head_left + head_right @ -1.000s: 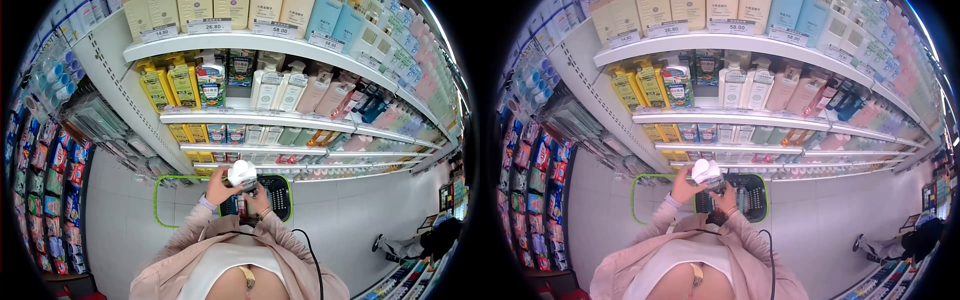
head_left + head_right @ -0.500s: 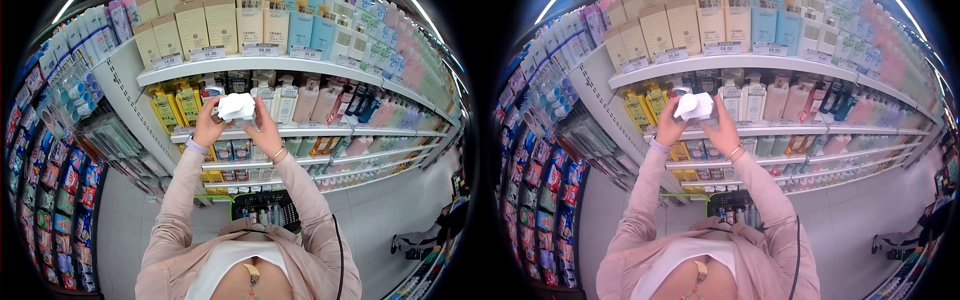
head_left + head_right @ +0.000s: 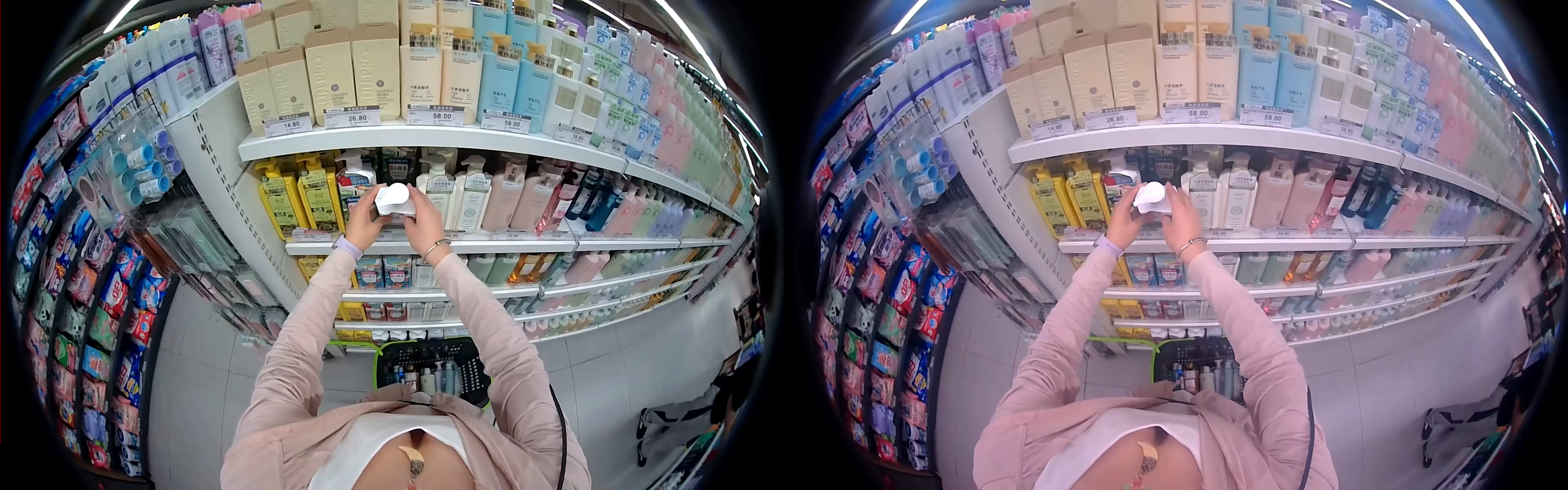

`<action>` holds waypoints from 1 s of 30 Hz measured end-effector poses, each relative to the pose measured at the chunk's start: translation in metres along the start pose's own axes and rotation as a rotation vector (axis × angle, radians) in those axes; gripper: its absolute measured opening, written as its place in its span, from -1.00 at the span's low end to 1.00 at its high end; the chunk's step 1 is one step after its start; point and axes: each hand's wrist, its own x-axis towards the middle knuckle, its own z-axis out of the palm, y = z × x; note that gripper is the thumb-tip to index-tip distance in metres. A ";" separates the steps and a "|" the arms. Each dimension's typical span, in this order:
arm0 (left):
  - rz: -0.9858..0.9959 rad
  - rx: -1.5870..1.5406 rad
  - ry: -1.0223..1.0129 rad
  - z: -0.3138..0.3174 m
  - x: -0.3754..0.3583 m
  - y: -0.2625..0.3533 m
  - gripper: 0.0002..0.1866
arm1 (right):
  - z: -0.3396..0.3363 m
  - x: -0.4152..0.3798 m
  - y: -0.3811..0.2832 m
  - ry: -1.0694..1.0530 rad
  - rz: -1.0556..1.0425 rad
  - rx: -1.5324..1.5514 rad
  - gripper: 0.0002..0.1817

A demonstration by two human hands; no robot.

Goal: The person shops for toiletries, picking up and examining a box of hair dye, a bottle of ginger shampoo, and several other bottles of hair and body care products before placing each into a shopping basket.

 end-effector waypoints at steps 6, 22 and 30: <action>-0.083 0.208 -0.010 0.003 -0.002 -0.008 -0.26 | 0.004 0.002 0.003 -0.021 0.069 -0.091 -0.48; 0.116 0.785 0.190 0.002 0.051 -0.009 -0.67 | 0.009 0.084 0.034 -0.242 -0.033 -0.454 -0.64; -0.045 0.870 0.025 -0.008 0.078 -0.017 -0.79 | 0.024 0.088 0.044 -0.190 0.009 -0.445 -0.65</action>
